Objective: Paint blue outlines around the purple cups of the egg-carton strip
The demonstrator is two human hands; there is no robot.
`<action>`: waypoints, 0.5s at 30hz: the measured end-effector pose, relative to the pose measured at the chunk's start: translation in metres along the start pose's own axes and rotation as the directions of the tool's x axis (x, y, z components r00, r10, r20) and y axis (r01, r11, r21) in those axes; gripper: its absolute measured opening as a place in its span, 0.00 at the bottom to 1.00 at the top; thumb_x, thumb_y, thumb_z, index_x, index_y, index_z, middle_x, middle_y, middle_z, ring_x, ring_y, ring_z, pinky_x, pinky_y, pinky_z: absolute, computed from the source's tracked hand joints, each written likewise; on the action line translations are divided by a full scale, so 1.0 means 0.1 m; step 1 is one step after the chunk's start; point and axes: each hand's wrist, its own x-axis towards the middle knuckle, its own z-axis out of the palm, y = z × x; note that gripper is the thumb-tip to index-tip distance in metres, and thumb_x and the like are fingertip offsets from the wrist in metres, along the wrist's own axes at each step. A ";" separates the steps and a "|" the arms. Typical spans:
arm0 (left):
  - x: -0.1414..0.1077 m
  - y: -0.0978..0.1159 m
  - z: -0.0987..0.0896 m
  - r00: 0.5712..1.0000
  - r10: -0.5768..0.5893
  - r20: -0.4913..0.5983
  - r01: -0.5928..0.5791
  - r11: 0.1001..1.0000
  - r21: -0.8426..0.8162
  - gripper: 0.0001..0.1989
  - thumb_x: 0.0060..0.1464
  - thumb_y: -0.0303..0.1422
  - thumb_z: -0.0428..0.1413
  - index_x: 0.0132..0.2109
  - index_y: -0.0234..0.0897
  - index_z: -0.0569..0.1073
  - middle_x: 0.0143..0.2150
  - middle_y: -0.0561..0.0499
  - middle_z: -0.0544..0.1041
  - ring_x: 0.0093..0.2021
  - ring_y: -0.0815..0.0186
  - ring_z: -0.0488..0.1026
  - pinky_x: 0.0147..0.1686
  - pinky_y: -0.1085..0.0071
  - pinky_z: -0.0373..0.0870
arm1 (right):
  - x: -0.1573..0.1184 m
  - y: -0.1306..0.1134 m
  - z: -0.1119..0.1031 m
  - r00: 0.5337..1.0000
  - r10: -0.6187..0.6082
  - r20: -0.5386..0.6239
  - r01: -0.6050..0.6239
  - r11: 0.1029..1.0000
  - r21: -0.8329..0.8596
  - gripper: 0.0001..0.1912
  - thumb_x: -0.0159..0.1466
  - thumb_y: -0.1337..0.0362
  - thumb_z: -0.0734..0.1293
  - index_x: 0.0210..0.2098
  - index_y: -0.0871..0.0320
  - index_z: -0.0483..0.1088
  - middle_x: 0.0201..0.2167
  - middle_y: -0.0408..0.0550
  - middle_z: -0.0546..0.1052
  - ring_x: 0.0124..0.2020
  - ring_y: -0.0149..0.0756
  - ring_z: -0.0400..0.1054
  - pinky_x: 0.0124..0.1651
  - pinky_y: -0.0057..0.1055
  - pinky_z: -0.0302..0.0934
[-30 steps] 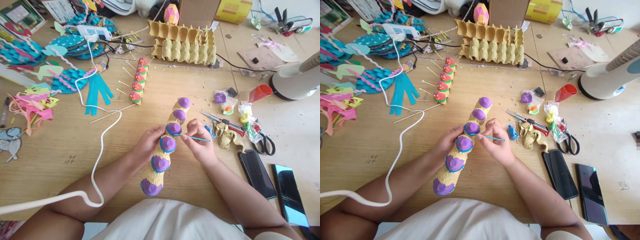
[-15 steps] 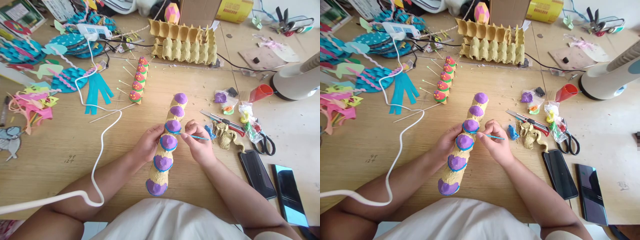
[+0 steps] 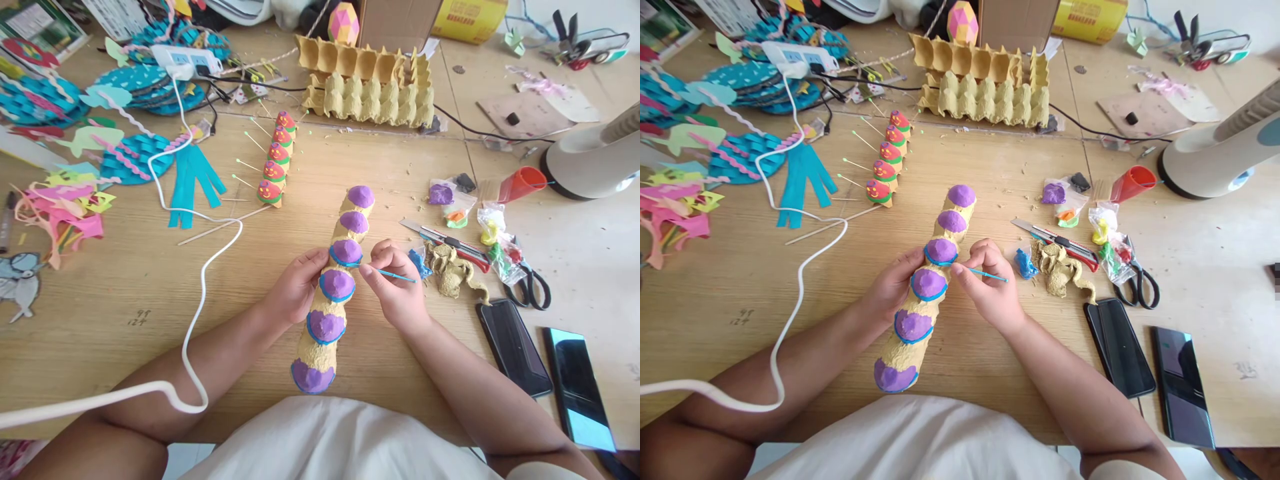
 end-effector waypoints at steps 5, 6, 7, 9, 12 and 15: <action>-0.02 0.05 0.05 0.993 -0.114 0.014 0.114 0.993 -0.029 0.14 0.60 0.44 0.63 0.32 0.41 0.75 0.22 0.55 0.70 0.18 0.69 0.66 0.23 0.71 0.65 | -0.02 0.03 -0.02 1.000 -0.012 0.017 0.012 1.000 0.020 0.16 0.64 0.56 0.77 0.28 0.53 0.69 0.34 0.43 0.66 0.38 0.38 0.62 0.45 0.39 0.58; -0.03 0.06 0.05 0.991 -0.132 0.023 0.132 0.991 -0.033 0.15 0.60 0.45 0.63 0.32 0.41 0.74 0.21 0.55 0.70 0.18 0.69 0.65 0.23 0.70 0.65 | -0.02 0.04 -0.03 1.000 -0.017 0.018 0.016 1.000 0.024 0.16 0.64 0.56 0.77 0.28 0.53 0.69 0.34 0.43 0.66 0.38 0.38 0.62 0.45 0.39 0.58; -0.03 0.07 0.06 0.989 -0.142 0.031 0.143 0.989 -0.034 0.15 0.60 0.46 0.63 0.32 0.41 0.74 0.21 0.55 0.69 0.18 0.69 0.65 0.23 0.70 0.66 | -0.02 0.05 -0.03 1.000 -0.019 0.017 0.018 0.999 0.027 0.15 0.64 0.57 0.77 0.28 0.53 0.70 0.34 0.43 0.66 0.38 0.38 0.62 0.45 0.39 0.58; -0.04 0.08 0.06 0.988 -0.148 0.040 0.149 0.989 -0.023 0.15 0.60 0.46 0.63 0.32 0.41 0.74 0.21 0.54 0.70 0.18 0.68 0.66 0.23 0.69 0.66 | -0.01 0.05 -0.04 1.000 -0.018 0.014 0.017 0.999 0.034 0.14 0.64 0.58 0.77 0.29 0.53 0.70 0.34 0.43 0.66 0.38 0.37 0.62 0.46 0.39 0.57; -0.04 0.08 0.05 0.987 -0.151 0.048 0.151 0.989 -0.001 0.15 0.59 0.46 0.62 0.32 0.41 0.74 0.21 0.54 0.69 0.17 0.69 0.66 0.22 0.69 0.66 | 0.00 0.04 -0.03 1.000 -0.003 0.020 0.002 0.999 0.044 0.14 0.64 0.59 0.77 0.29 0.53 0.70 0.34 0.42 0.65 0.38 0.37 0.61 0.46 0.38 0.57; -0.05 0.09 0.06 0.984 -0.167 0.058 0.167 0.986 0.003 0.15 0.59 0.46 0.62 0.33 0.41 0.75 0.21 0.54 0.69 0.16 0.69 0.65 0.21 0.70 0.65 | 0.01 0.04 -0.03 0.999 0.023 0.027 -0.024 0.999 0.046 0.16 0.64 0.56 0.77 0.28 0.53 0.70 0.33 0.42 0.65 0.37 0.37 0.61 0.45 0.38 0.57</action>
